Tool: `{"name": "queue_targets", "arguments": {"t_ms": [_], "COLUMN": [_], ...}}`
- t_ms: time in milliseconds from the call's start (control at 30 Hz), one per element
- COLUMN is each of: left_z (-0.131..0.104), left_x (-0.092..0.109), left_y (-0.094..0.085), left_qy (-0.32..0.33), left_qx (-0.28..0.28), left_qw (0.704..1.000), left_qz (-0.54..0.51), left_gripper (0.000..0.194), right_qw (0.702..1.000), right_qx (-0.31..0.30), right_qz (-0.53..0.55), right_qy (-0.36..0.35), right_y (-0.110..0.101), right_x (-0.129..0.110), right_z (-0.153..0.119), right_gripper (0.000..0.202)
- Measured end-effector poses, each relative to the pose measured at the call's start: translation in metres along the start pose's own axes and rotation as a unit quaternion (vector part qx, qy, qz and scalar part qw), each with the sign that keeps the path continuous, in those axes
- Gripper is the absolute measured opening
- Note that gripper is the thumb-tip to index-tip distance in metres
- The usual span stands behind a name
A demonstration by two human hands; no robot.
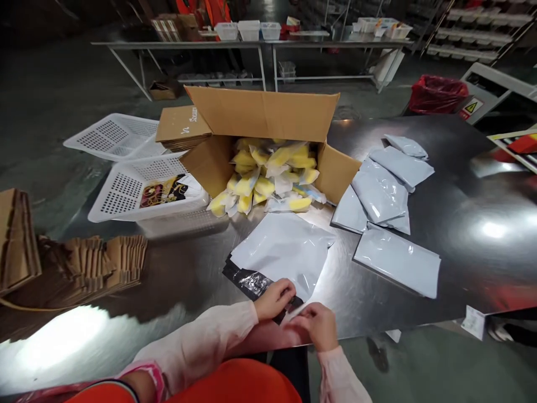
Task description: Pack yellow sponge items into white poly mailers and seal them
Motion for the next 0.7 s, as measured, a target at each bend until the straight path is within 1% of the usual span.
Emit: {"name": "queue_targets", "arguments": {"t_ms": [67, 100, 133, 167, 200, 233, 267, 300, 333, 367, 400, 433, 467, 500, 533, 567, 600, 633, 667, 700], "left_z": [-0.001, -0.001, 0.0, 0.001, 0.003, 0.003, 0.001, -0.005, -0.015, -0.028, -0.044, -0.063, -0.079, -0.096, -0.102, -0.096, -0.08, -0.057, -0.033, -0.014], "left_x": [0.006, 0.012, 0.016, 0.017, 0.013, 0.003, -0.012, -0.031, -0.053, -0.076, -0.098, -0.119, -0.133, -0.138, -0.139, -0.136, -0.129, -0.12, -0.111, -0.101], "left_y": [0.002, 0.003, 0.003, 0.0, -0.01, -0.027, -0.051, -0.083, -0.122, -0.164, -0.209, -0.252, -0.292, -0.327, -0.346, -0.351, -0.339, -0.31, -0.268, -0.22], "left_qy": [0.018, 0.032, 0.04, 0.034, 0.012, -0.019, -0.053, -0.084, -0.109, -0.125, -0.144, -0.174, -0.204, -0.223, -0.234, -0.226, -0.201, -0.159, -0.103, -0.043], "left_qx": [0.004, 0.004, 0.008, 0.02, 0.045, 0.083, 0.132, 0.191, 0.257, 0.317, 0.37, 0.423, 0.456, 0.501, 0.506, 0.478, 0.417, 0.322, 0.209, 0.093], "left_qw": [0.999, 0.998, 0.996, 0.993, 0.987, 0.974, 0.952, 0.92, 0.88, 0.842, 0.82, 0.811, 0.82, 0.822, 0.828, 0.848, 0.879, 0.915, 0.941, 0.947], "left_qz": [-0.036, -0.055, -0.079, -0.11, -0.153, -0.208, -0.271, -0.333, -0.385, -0.418, -0.412, -0.365, -0.279, -0.154, -0.058, 0.034, 0.115, 0.184, 0.245, 0.304], "left_gripper": [0.019, 0.022, 0.025, 0.028, 0.03, 0.032, 0.032, 0.032, 0.033, 0.036, 0.038, 0.037, 0.034, 0.029, 0.025, 0.02, 0.02, 0.026, 0.034, 0.039], "right_qw": [0.997, 0.993, 0.987, 0.98, 0.972, 0.963, 0.954, 0.947, 0.946, 0.949, 0.955, 0.962, 0.969, 0.975, 0.978, 0.98, 0.98, 0.98, 0.98, 0.98], "right_qx": [0.049, 0.075, 0.088, 0.086, 0.074, 0.061, 0.053, 0.054, 0.055, 0.052, 0.045, 0.034, 0.02, 0.009, 0.002, -0.002, -0.004, -0.006, -0.009, -0.013], "right_qz": [-0.044, -0.074, -0.1, -0.114, -0.114, -0.104, -0.085, -0.063, -0.04, -0.019, 0.0, 0.02, 0.041, 0.064, 0.089, 0.114, 0.136, 0.154, 0.168, 0.178], "right_qy": [-0.029, -0.056, -0.094, -0.141, -0.192, -0.243, -0.284, -0.309, -0.318, -0.311, -0.293, -0.269, -0.242, -0.214, -0.188, -0.165, -0.145, -0.125, -0.108, -0.093], "right_y": [-0.02, -0.027, -0.028, -0.024, -0.017, -0.01, -0.004, -0.002, -0.001, 0.0, 0.0, 0.001, 0.001, 0.001, 0.0, -0.002, -0.003, -0.005, -0.006, -0.006], "right_x": [0.002, 0.0, -0.004, -0.01, -0.016, -0.021, -0.024, -0.023, -0.019, -0.013, -0.005, 0.004, 0.013, 0.021, 0.028, 0.034, 0.039, 0.044, 0.048, 0.052], "right_z": [0.01, 0.017, 0.024, 0.03, 0.034, 0.036, 0.036, 0.034, 0.033, 0.033, 0.032, 0.033, 0.033, 0.034, 0.035, 0.037, 0.038, 0.04, 0.041, 0.042], "right_gripper": [0.033, 0.031, 0.028, 0.026, 0.026, 0.027, 0.029, 0.031, 0.034, 0.036, 0.036, 0.035, 0.033, 0.031, 0.029, 0.027, 0.026, 0.025, 0.025, 0.026]}}
Point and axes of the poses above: each hand's wrist, its own z-axis towards the middle knuckle, its own y-axis out of the palm, x = y × z, the point moved 10 cm from there along z, towards the middle knuckle, and after that the axes turned 6 degrees about z, right-handed, at the moved point
